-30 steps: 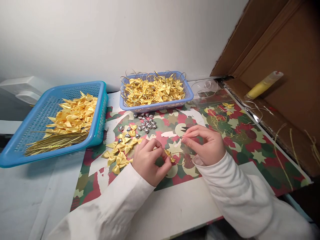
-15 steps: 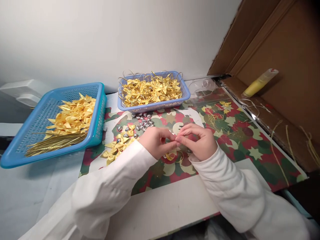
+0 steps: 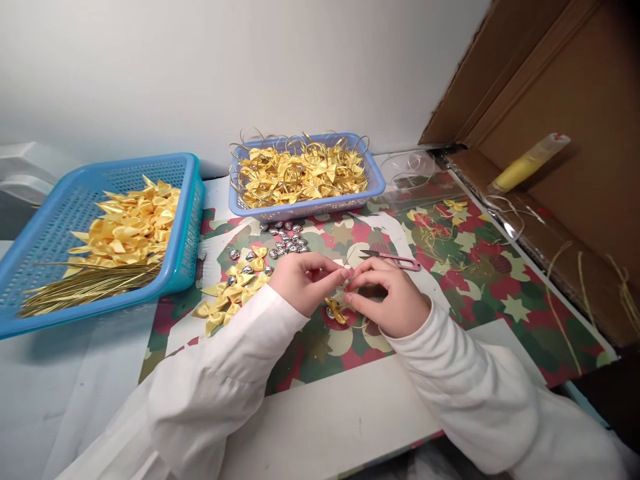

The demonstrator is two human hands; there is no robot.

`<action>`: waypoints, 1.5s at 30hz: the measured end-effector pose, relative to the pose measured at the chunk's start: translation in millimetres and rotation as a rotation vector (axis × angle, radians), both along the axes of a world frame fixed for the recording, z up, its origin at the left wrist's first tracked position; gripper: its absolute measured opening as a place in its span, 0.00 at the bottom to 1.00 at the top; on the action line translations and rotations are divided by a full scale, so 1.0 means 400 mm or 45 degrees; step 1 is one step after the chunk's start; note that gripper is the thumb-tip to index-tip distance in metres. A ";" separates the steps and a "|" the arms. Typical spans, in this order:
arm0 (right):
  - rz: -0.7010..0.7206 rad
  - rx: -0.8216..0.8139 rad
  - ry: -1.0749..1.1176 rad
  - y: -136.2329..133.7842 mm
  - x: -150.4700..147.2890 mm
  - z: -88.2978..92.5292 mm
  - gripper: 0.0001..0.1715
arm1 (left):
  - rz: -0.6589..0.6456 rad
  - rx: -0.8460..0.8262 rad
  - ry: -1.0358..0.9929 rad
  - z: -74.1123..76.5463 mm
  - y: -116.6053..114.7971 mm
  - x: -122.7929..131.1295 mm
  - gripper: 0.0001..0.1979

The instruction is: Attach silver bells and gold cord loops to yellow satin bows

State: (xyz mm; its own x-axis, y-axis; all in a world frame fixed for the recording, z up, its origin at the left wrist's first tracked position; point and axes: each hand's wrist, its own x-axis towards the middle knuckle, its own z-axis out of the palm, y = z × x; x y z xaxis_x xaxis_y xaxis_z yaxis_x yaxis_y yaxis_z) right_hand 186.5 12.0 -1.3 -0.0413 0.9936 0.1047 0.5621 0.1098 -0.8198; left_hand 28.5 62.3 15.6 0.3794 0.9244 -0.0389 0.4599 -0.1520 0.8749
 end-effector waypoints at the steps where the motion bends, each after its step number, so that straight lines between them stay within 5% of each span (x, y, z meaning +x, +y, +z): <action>1: 0.016 0.005 -0.014 -0.001 -0.001 0.000 0.02 | -0.001 -0.003 -0.009 0.000 0.000 -0.001 0.11; 15: 0.001 0.317 -0.312 -0.018 -0.007 0.015 0.08 | 0.058 -0.013 0.039 -0.010 0.010 -0.006 0.10; 30: 0.239 0.496 -0.653 -0.022 -0.004 0.008 0.08 | 0.260 0.094 0.042 -0.022 0.022 -0.012 0.13; 37: 0.298 0.339 -0.583 -0.023 0.003 0.031 0.06 | 0.263 0.126 0.014 -0.012 0.024 -0.013 0.13; 45: 0.088 0.125 -0.198 -0.012 -0.002 0.014 0.02 | 0.205 0.097 -0.052 0.001 0.012 -0.008 0.12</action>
State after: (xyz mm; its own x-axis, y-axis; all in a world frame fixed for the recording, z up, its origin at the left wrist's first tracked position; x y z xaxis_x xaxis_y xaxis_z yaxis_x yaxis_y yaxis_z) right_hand 185.8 7.1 4.3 -0.1326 0.9732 0.1880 0.6693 0.2278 -0.7072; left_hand 25.3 66.9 16.2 0.2260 0.9731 0.0459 0.4482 -0.1457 0.8820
